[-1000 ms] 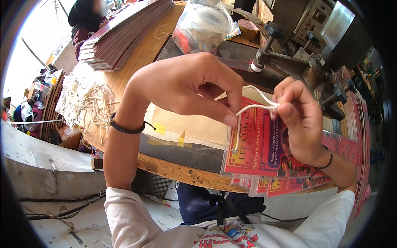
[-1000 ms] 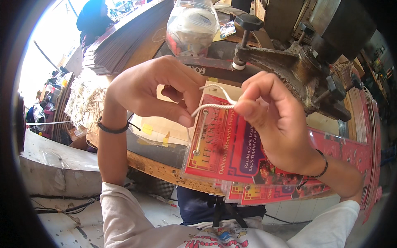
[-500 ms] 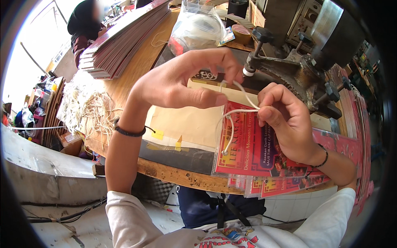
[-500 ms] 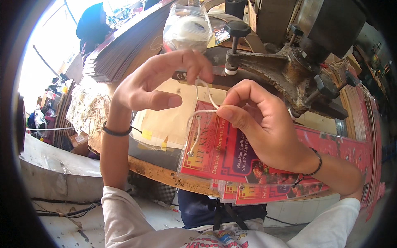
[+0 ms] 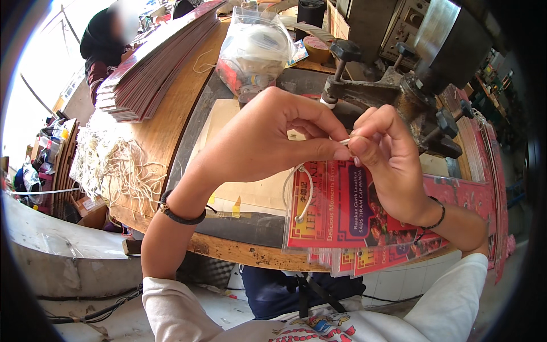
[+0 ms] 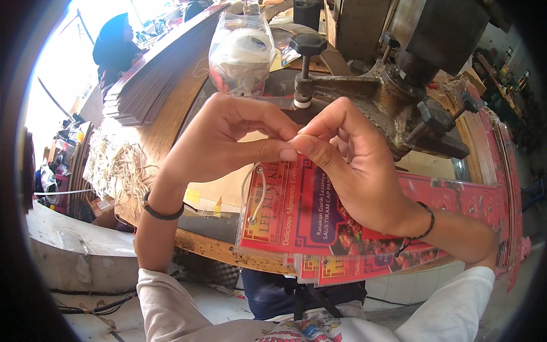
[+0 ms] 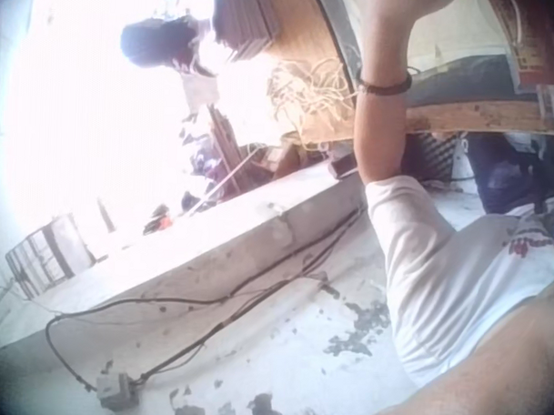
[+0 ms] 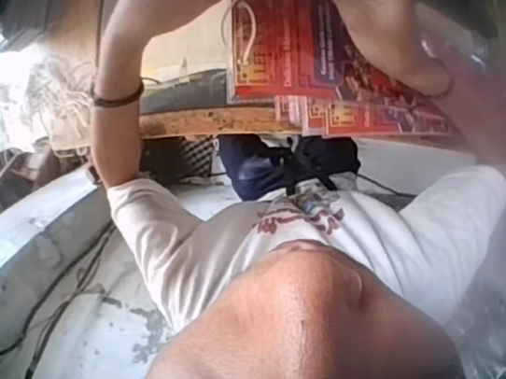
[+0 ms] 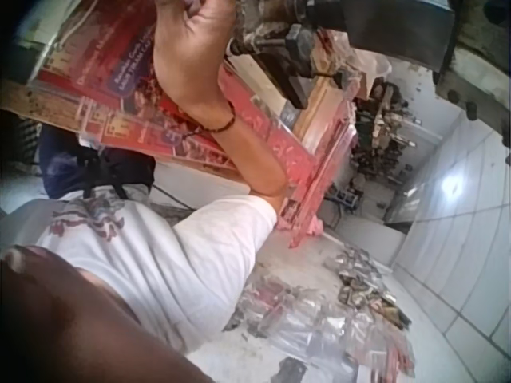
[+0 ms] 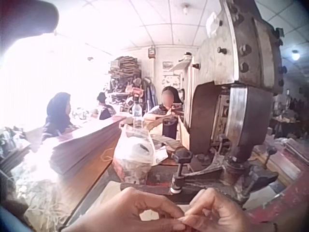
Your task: The person uses a wooden handle tool to punch holes through a stack of packaged items and loops a white cord through them to tie them together.
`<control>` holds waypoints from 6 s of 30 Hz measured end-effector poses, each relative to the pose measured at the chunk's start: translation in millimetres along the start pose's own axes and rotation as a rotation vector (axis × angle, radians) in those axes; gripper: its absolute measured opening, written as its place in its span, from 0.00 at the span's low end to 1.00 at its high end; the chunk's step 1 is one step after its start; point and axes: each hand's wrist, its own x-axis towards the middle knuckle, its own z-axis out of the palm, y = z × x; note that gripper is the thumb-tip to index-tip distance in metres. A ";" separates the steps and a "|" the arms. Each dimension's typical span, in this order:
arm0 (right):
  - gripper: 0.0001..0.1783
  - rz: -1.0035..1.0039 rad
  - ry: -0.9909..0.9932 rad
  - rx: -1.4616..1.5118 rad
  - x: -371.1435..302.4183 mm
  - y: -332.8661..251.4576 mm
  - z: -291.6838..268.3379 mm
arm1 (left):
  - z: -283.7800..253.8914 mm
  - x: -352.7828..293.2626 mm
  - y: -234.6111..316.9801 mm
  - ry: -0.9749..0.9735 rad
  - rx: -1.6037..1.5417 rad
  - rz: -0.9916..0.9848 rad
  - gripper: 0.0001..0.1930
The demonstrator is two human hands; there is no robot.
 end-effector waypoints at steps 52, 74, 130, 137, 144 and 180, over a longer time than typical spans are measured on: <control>0.06 0.022 -0.145 -0.352 4.5 -6.2 -10.1 | -14.6 -2.7 11.7 -0.210 0.060 -0.140 0.11; 0.09 -0.525 -0.179 -0.516 3.3 -22.4 -12.2 | 51.7 -49.0 57.9 0.428 0.655 -0.019 0.12; 0.13 -0.007 -0.077 -0.193 -1.5 -6.7 1.1 | 91.7 -52.9 24.6 0.797 -0.027 -0.150 0.12; 0.13 0.003 0.051 -0.034 0.7 -10.0 3.6 | 84.7 -62.5 37.5 0.704 0.145 -0.228 0.08; 0.12 -0.004 -0.149 -0.258 -2.7 -15.7 6.7 | 83.0 -53.8 23.3 0.789 0.028 -0.097 0.15; 0.09 -0.135 -0.145 -0.212 -5.5 -14.7 10.8 | 78.6 -46.6 19.6 0.710 -0.049 -0.165 0.07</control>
